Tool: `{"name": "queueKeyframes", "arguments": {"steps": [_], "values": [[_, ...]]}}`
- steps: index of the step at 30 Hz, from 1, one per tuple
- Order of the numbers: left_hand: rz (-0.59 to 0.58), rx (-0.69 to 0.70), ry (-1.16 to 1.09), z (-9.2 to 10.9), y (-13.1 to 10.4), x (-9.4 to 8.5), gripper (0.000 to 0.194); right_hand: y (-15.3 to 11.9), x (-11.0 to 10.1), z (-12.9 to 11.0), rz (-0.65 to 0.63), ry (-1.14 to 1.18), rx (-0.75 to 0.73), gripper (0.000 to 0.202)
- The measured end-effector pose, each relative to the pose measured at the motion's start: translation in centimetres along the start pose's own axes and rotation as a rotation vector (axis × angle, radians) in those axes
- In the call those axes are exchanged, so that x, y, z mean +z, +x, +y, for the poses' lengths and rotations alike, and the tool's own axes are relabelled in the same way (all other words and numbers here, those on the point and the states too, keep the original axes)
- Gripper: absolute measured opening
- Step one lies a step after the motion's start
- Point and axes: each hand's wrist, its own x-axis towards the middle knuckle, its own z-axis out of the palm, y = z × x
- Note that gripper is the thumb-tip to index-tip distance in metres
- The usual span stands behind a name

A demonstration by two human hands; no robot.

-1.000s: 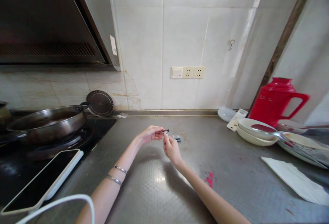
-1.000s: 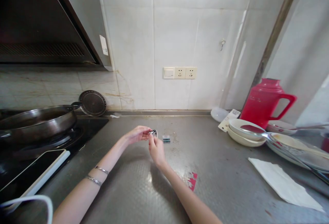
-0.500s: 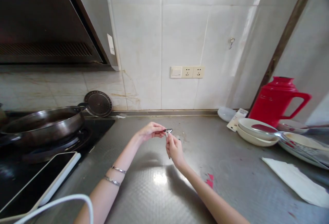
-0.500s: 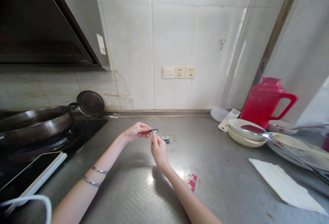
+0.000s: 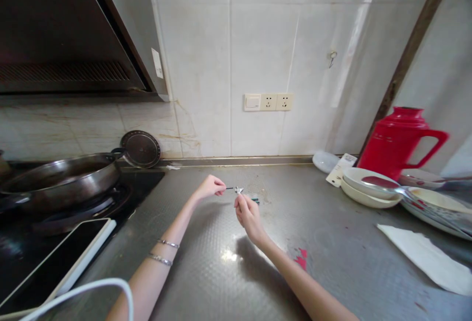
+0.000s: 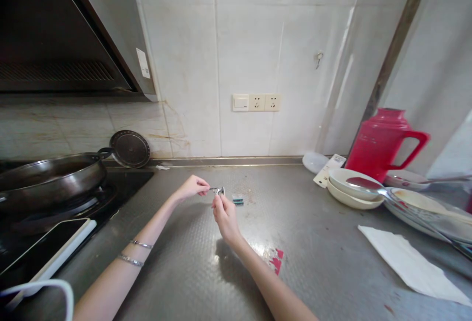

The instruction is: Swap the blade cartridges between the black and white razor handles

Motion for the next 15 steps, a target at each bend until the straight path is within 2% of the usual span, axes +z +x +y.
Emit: {"name": "queueKeyframes", "arguments": {"steps": [4,8,12,15], "values": [[0.033,0.007,0.093,-2.2,0.8,0.7,0.016,0.0,-0.1,0.2,0.007,-0.036,-0.017,0.039],[0.037,0.018,0.158,-3.4,0.8,1.2,0.018,-0.2,-0.1,0.1,0.007,-0.068,-0.027,0.039],[0.057,0.030,0.192,-3.6,0.6,1.3,0.020,-0.2,0.1,-0.2,-0.001,-0.040,-0.012,0.040],[0.088,0.058,0.188,-2.9,0.6,1.1,0.020,-0.1,0.0,-0.4,0.001,-0.014,0.018,0.039]]}}
